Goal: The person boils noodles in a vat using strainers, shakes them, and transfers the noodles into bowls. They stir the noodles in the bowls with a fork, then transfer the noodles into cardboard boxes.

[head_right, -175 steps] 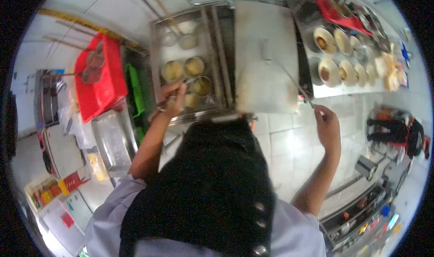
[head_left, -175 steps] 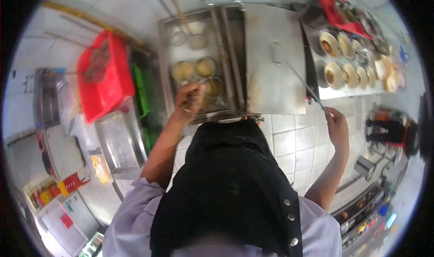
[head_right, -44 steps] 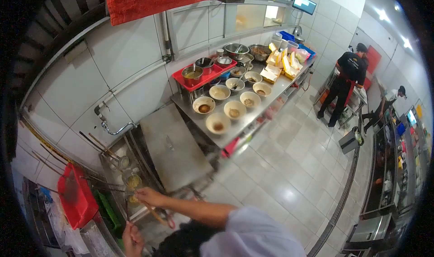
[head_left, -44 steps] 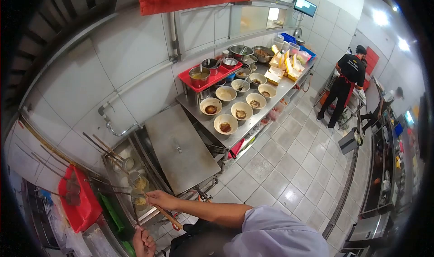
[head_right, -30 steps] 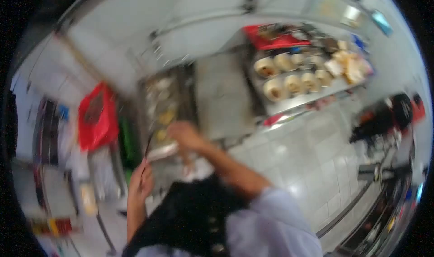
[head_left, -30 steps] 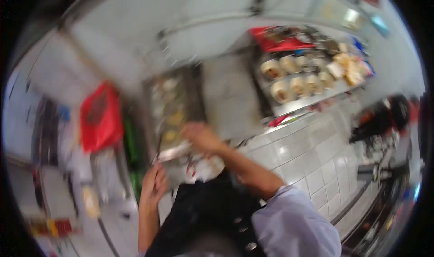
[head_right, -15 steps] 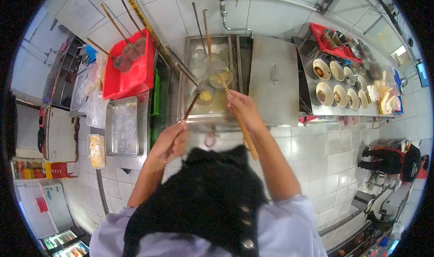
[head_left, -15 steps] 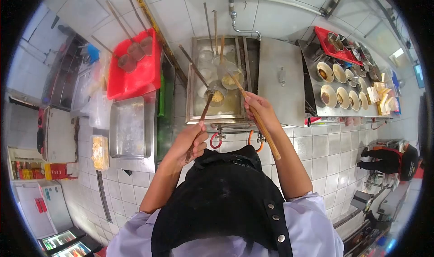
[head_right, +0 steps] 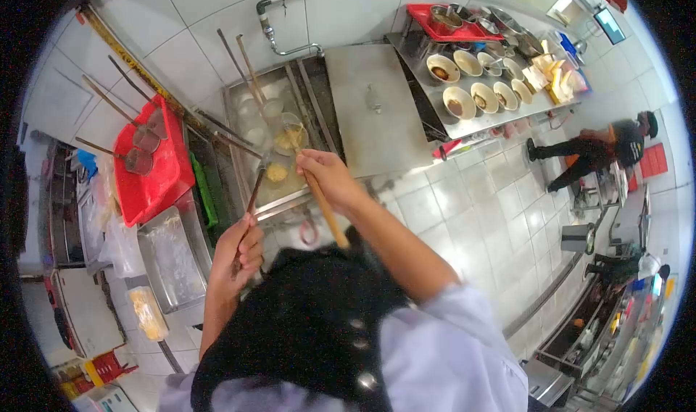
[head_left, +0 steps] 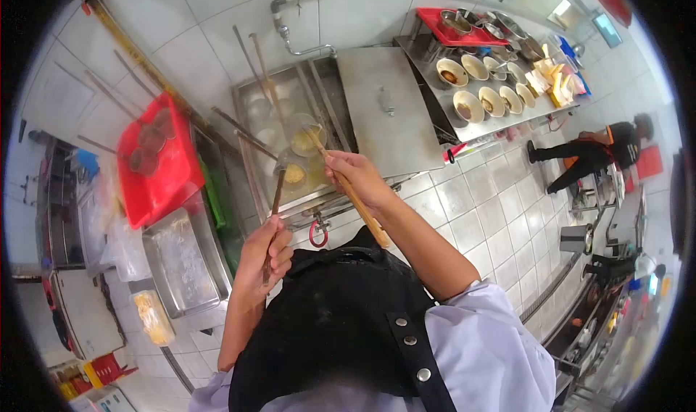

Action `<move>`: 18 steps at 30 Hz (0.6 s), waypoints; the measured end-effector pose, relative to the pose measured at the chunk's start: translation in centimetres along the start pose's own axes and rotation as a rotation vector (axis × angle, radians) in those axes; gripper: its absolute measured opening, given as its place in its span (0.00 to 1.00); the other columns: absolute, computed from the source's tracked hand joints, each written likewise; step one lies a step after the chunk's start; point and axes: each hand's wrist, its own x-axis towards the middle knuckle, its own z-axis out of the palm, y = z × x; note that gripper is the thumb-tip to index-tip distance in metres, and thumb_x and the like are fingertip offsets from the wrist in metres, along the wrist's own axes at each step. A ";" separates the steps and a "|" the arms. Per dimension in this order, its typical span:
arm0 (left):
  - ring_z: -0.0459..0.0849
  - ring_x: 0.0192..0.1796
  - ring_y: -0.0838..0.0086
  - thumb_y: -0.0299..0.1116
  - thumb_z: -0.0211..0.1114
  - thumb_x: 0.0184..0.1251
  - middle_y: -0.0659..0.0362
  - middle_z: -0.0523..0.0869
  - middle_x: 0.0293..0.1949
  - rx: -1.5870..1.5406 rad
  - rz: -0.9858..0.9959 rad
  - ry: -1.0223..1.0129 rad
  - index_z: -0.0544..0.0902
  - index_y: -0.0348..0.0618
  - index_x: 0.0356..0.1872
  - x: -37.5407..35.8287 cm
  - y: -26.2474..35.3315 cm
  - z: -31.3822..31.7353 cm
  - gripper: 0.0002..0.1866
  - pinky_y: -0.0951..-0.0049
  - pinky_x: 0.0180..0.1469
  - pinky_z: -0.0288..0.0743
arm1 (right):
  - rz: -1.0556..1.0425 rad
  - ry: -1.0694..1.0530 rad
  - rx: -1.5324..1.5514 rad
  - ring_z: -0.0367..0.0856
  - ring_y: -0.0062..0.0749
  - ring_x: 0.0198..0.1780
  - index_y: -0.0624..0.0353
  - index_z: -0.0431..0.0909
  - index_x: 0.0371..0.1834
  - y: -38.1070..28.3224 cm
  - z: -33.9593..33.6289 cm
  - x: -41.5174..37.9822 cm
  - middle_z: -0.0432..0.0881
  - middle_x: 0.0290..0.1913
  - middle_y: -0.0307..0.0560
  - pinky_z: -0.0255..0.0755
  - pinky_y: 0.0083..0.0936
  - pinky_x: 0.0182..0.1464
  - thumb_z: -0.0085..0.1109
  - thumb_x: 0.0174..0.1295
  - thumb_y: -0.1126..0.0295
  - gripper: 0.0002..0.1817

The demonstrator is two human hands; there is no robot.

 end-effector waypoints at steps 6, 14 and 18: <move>0.60 0.14 0.87 0.43 0.53 0.80 0.72 0.63 0.17 0.014 -0.021 0.035 0.73 0.48 0.40 -2.8 2.2 0.8 0.11 0.83 0.13 0.53 | 0.023 0.111 0.113 0.64 0.12 0.25 0.64 0.73 0.62 -4.3 3.7 -4.0 0.73 0.30 0.31 0.58 0.13 0.27 0.59 0.71 0.63 0.22; 0.62 0.13 0.86 0.44 0.52 0.81 0.71 0.64 0.17 0.070 0.010 -0.020 0.72 0.49 0.41 -1.0 1.9 -0.8 0.11 0.82 0.12 0.54 | 0.013 0.064 0.198 0.65 0.14 0.25 0.66 0.68 0.67 -3.1 3.2 -3.5 0.72 0.31 0.33 0.58 0.13 0.26 0.56 0.72 0.64 0.25; 0.62 0.13 0.85 0.43 0.52 0.81 0.71 0.65 0.17 0.055 -0.036 -0.048 0.71 0.49 0.40 -1.3 1.9 -1.4 0.11 0.82 0.13 0.56 | 0.030 0.106 0.299 0.66 0.14 0.25 0.65 0.68 0.66 -1.5 3.7 -3.6 0.72 0.32 0.33 0.58 0.14 0.26 0.55 0.73 0.64 0.23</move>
